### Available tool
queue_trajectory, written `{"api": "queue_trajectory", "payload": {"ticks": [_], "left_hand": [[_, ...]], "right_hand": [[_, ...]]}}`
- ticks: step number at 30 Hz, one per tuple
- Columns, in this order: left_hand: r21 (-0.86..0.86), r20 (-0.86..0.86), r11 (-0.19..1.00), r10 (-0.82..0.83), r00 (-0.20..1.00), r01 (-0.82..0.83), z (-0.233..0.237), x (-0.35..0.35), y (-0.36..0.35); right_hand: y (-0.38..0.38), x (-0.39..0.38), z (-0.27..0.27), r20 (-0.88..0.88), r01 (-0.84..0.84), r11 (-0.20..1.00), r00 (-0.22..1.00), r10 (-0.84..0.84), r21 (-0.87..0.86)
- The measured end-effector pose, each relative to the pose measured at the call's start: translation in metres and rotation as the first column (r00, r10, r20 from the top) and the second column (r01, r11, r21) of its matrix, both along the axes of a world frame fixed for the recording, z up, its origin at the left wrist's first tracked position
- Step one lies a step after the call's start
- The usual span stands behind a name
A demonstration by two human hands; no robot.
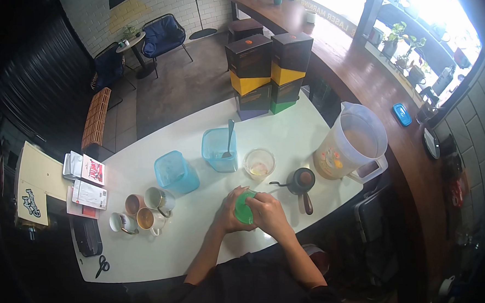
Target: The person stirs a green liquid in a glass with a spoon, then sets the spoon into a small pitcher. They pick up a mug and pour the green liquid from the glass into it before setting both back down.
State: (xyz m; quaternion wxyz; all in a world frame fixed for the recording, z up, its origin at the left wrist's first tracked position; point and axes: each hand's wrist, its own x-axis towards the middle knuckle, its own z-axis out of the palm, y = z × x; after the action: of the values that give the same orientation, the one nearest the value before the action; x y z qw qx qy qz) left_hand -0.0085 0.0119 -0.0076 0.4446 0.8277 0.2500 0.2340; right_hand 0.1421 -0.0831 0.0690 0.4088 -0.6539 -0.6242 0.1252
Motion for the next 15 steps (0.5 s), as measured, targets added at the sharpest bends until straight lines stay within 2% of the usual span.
{"api": "queue_trajectory", "payload": {"ticks": [3,5,8,11,15], "left_hand": [[0.04,0.023,0.999,-0.002,1.0,0.001,-0.002,0.0,0.0],[-0.013,-0.009,1.0,0.005,1.0,-0.005,0.005,0.0,0.0],[0.015,-0.017,1.0,-0.001,1.0,0.001,0.0,0.0,0.001],[0.09,-0.034,0.996,-0.009,0.999,0.012,0.001,0.0,0.001],[0.074,-0.015,0.997,0.003,1.0,-0.002,0.001,0.0,0.001]], "right_hand": [[0.003,-0.001,-0.001,0.021,0.029,0.996,0.999,-0.031,0.089],[0.001,0.004,-0.001,0.078,0.058,0.998,0.995,-0.06,0.034],[-0.001,0.008,0.004,0.122,0.084,0.995,0.988,-0.089,0.043],[-0.003,0.01,0.005,0.129,0.093,0.995,0.987,-0.098,0.044],[-0.006,0.009,0.005,0.088,0.063,0.998,0.994,-0.063,-0.004]]}}
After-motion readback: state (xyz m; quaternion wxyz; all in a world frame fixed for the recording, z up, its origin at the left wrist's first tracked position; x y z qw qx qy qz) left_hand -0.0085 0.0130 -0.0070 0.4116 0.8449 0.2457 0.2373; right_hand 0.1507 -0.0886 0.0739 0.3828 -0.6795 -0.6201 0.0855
